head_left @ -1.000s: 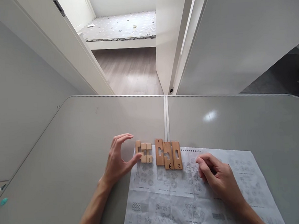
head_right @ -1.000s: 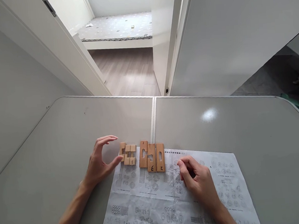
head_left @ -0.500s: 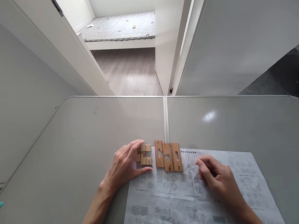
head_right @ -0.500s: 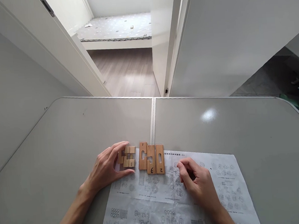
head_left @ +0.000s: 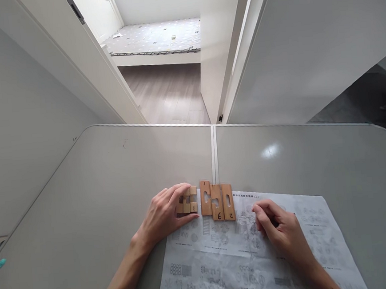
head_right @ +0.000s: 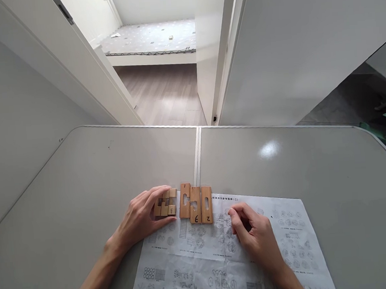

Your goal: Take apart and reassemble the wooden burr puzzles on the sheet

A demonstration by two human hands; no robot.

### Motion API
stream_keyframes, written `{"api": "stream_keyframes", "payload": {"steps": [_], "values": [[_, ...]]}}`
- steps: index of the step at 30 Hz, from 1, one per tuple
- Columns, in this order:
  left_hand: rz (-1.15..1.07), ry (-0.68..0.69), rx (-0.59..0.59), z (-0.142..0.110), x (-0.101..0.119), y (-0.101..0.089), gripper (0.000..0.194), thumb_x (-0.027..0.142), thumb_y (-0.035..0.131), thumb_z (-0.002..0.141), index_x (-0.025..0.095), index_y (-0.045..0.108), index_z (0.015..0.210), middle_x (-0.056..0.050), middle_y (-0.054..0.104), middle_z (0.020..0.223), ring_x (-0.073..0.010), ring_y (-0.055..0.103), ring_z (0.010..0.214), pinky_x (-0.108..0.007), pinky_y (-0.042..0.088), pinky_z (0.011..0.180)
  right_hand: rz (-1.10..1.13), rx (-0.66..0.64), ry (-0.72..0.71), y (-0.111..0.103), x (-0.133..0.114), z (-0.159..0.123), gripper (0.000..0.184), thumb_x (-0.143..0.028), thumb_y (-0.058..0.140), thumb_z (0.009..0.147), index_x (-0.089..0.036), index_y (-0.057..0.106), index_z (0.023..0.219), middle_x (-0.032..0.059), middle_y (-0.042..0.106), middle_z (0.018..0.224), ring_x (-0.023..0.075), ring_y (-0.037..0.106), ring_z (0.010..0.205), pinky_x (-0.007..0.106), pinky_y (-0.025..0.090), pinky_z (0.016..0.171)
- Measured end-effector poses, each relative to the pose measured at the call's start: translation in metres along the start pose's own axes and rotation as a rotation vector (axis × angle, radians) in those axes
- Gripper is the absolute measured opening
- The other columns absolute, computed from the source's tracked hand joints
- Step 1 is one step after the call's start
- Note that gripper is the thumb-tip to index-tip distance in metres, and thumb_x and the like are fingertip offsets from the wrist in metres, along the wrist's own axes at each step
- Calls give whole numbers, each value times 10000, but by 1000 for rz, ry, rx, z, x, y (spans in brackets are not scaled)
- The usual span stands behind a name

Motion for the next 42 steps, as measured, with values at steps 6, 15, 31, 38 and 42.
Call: {"api": "stream_keyframes", "payload": {"steps": [6, 15, 31, 38, 42], "values": [[-23, -24, -6, 1, 2, 2, 560, 483, 776, 989, 259, 524, 1436, -88, 775, 1345, -250, 800, 1011, -354, 597, 875, 6, 24, -1, 0, -5, -1, 403, -568, 567, 1073, -243, 653, 851, -29, 569, 586, 160, 507, 492, 280, 450, 511], [-28, -54, 23, -2, -3, 3, 575, 505, 820, 942, 256, 562, 1392, -87, 795, 1275, -229, 787, 914, -328, 597, 787, 15, 10, 0, 0, -7, 0, 409, -578, 561, 1076, -244, 660, 860, -26, 572, 594, 161, 510, 496, 283, 446, 507], [-219, 164, 141, -1, 45, 5, 596, 578, 814, 945, 248, 560, 1372, -121, 826, 1272, -249, 834, 1124, -321, 697, 901, -16, -33, -44, -1, 0, 5, 386, -541, 561, 1077, -241, 658, 854, -34, 590, 580, 155, 543, 479, 265, 469, 503], [-271, 290, 80, -6, 83, 27, 597, 627, 744, 983, 213, 561, 1373, -117, 834, 1251, -247, 844, 1075, -329, 699, 901, -39, -28, -62, -2, 0, 6, 394, -538, 561, 1079, -238, 662, 846, -32, 602, 582, 154, 558, 486, 259, 476, 511], [-259, 314, 26, -7, 89, 34, 567, 622, 703, 1013, 206, 566, 1374, -107, 832, 1247, -225, 847, 1011, -314, 687, 880, -27, -14, -49, -2, -3, 4, 411, -559, 551, 1083, -238, 659, 851, -34, 596, 581, 153, 550, 486, 263, 472, 515]]}}
Point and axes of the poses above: each hand's wrist, its own z-axis towards the middle knuckle, its own y-axis out of the palm, x = y × z, the point moved 5 cm from there along z, towards the middle knuckle
